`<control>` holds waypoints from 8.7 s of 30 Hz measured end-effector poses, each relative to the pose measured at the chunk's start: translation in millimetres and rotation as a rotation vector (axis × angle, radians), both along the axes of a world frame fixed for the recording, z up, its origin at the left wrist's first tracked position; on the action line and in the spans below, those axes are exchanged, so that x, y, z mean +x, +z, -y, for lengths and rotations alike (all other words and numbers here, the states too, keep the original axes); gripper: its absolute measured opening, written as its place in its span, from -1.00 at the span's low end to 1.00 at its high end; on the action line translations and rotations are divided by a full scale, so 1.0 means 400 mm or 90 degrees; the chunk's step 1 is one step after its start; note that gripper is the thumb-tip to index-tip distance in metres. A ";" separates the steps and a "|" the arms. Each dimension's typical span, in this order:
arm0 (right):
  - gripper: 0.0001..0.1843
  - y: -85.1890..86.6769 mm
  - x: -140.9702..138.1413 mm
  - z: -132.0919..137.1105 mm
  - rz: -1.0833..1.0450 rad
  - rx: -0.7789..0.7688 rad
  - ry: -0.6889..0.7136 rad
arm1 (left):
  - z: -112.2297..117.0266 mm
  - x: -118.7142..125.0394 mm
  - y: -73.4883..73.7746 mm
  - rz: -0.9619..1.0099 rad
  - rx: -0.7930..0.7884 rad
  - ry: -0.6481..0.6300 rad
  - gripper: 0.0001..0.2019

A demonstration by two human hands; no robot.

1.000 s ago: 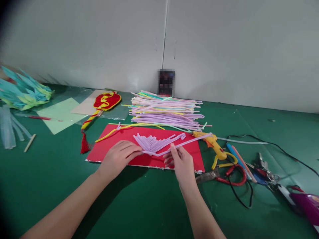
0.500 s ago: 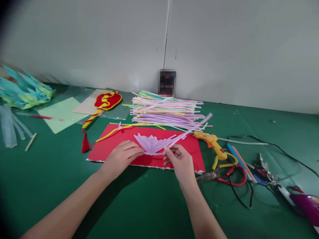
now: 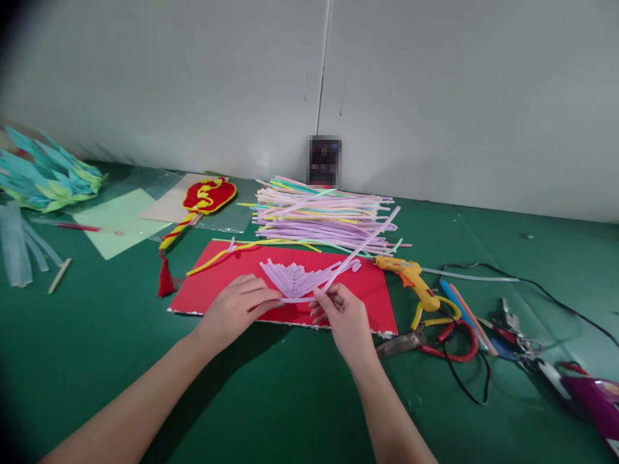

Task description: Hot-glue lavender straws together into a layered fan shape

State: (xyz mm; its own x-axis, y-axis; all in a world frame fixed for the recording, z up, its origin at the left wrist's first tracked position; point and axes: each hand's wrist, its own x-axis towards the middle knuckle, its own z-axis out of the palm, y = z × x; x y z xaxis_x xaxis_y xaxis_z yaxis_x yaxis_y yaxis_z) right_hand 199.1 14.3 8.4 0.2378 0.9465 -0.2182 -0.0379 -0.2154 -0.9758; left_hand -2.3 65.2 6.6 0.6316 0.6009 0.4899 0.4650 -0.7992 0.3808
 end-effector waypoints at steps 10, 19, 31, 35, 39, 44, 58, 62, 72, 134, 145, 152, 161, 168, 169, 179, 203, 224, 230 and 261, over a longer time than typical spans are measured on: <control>-0.59 -0.022 -0.008 0.011 0.037 -0.006 0.033 | 0.004 0.006 0.002 -0.020 0.034 0.088 -0.79; -0.60 -0.014 0.000 0.004 -0.023 0.024 0.005 | 0.011 0.010 -0.006 0.001 0.020 0.031 -0.81; -0.68 -0.011 -0.011 0.007 -0.055 0.039 -0.044 | 0.028 0.024 0.002 0.045 0.024 0.091 -0.85; -0.67 -0.007 -0.012 0.006 -0.075 0.028 -0.048 | 0.029 0.025 0.005 0.018 0.029 0.064 -0.84; -0.66 -0.005 -0.023 0.007 -0.059 0.018 -0.012 | 0.031 0.027 0.006 -0.019 0.059 0.032 -0.80; -0.63 -0.004 -0.038 0.017 -0.010 0.026 0.015 | 0.038 0.031 0.001 -0.008 0.079 0.056 -0.80; -0.61 0.022 -0.013 0.031 -0.194 -0.013 0.174 | 0.043 0.039 0.029 0.381 -0.525 0.054 -0.59; -0.61 0.025 -0.036 0.047 -0.212 -0.076 0.338 | 0.055 0.064 0.015 0.381 -0.630 -0.028 -0.76; -0.70 0.028 -0.045 0.038 -0.201 -0.043 0.292 | 0.054 0.060 0.014 0.403 -0.668 -0.027 -0.79; -0.78 0.001 -0.045 0.026 -0.200 0.041 0.072 | 0.057 0.063 0.025 0.500 -0.813 0.006 -0.82; -0.77 -0.002 -0.046 0.030 -0.201 0.027 0.079 | 0.060 0.063 0.034 0.485 -0.801 0.011 -0.84; -0.77 0.009 -0.047 0.026 -0.219 0.043 0.085 | 0.057 0.068 0.031 0.522 -0.831 0.011 -0.84; -0.74 0.010 -0.043 0.031 -0.202 0.027 0.119 | 0.058 0.065 0.036 0.507 -0.850 -0.026 -0.81; -0.73 0.010 -0.038 0.030 -0.185 0.018 0.131 | 0.064 0.065 0.034 0.458 -0.851 -0.058 -0.88; -0.74 0.010 -0.037 0.031 -0.184 0.020 0.139 | 0.065 0.066 0.034 0.443 -0.855 -0.063 -0.90; -0.71 0.018 -0.040 0.030 -0.171 0.025 0.183 | 0.066 0.064 0.034 0.396 -0.911 -0.104 -0.92; -0.68 0.016 -0.045 0.026 0.015 0.038 0.135 | 0.064 0.070 0.021 0.394 -0.654 0.111 -0.90; -0.72 0.007 -0.057 0.031 0.108 0.015 0.160 | 0.046 0.054 0.032 0.508 -0.553 0.283 -0.92; -0.71 0.004 -0.057 0.034 0.126 0.010 0.170 | 0.039 0.051 0.025 0.635 -0.587 0.292 -0.89; -0.73 -0.001 -0.048 0.035 0.164 0.042 0.176 | 0.017 0.040 0.012 0.706 -0.689 0.213 -0.72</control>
State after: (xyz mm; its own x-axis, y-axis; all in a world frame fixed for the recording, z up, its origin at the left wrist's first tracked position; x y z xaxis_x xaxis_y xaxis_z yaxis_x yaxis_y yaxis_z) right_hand 180.0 0.5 8.1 0.0112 0.9925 -0.1215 0.2606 -0.1202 -0.9579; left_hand 13.8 58.5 11.5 0.0401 0.9899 -0.1357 -0.3278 0.1413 0.9341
